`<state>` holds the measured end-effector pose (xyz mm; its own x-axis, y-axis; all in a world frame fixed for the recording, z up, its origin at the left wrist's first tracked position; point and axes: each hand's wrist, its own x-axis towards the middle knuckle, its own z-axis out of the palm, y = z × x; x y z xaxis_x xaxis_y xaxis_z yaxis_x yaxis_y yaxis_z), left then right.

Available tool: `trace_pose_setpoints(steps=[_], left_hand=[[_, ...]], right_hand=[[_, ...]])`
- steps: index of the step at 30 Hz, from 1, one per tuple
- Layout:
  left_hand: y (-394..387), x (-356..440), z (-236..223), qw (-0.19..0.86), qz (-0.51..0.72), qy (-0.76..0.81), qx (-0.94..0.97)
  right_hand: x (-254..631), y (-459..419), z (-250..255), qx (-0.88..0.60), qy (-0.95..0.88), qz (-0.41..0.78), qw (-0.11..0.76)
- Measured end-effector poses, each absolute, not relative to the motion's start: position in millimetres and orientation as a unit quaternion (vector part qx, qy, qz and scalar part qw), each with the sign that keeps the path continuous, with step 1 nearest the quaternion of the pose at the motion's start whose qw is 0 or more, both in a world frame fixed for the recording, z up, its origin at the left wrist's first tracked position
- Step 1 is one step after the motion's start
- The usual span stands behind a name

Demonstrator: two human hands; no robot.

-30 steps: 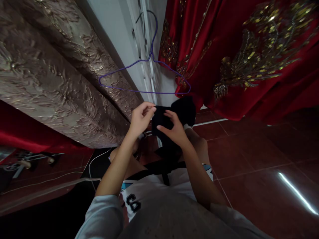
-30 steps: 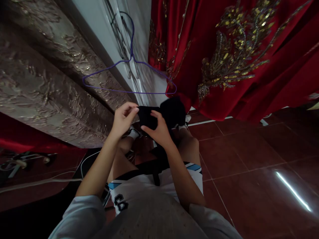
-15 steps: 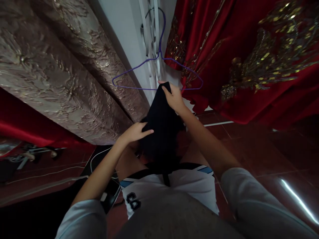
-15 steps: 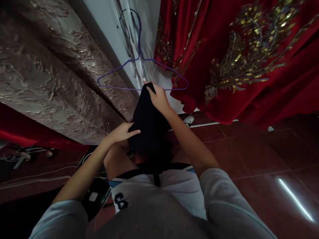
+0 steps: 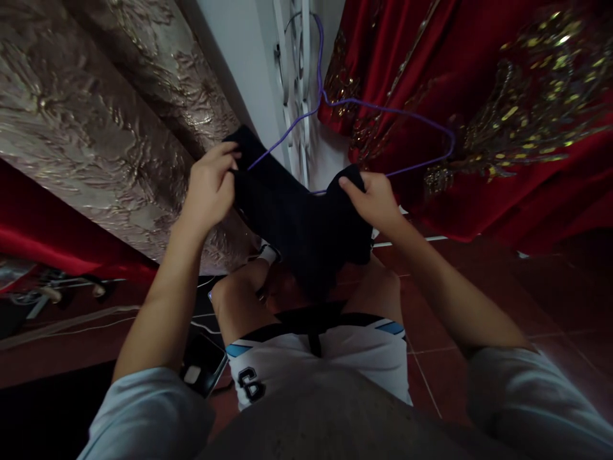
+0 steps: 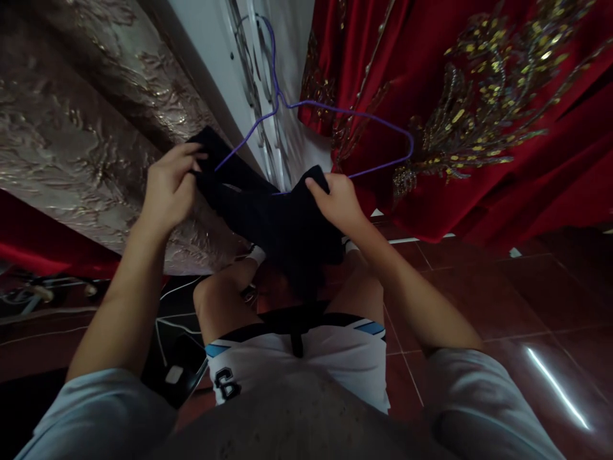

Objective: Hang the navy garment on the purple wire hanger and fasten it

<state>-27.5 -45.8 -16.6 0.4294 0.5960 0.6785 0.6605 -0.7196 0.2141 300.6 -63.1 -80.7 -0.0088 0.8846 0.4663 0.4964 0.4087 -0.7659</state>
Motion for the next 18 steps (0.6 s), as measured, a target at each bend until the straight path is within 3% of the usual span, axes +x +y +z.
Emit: trace_pose_setpoints(steps=[4,9,12,15,18], left_hand=[[-40,6,-5,0.018,-0.364,-0.364,-0.857],[-23,-1,-4,0.02,-0.343,-0.371,-0.863],[-15,-8,1,0.03,-0.325,-0.367,-0.871],[-7,-13,3,0.033,-0.362,-0.385,-0.848],[4,-14,-1,-0.014,-0.42,-0.401,-0.814]], right_hand=[[305,-88,-75,-0.436,-0.727,0.24,0.472],[359,-105,-52,-0.459,-0.695,0.111,0.542],[396,-102,-33,-0.537,-0.664,0.048,0.518],[420,-93,-11,-0.556,-0.681,0.168,0.446],[414,-76,5,-0.509,-0.629,0.338,0.481]])
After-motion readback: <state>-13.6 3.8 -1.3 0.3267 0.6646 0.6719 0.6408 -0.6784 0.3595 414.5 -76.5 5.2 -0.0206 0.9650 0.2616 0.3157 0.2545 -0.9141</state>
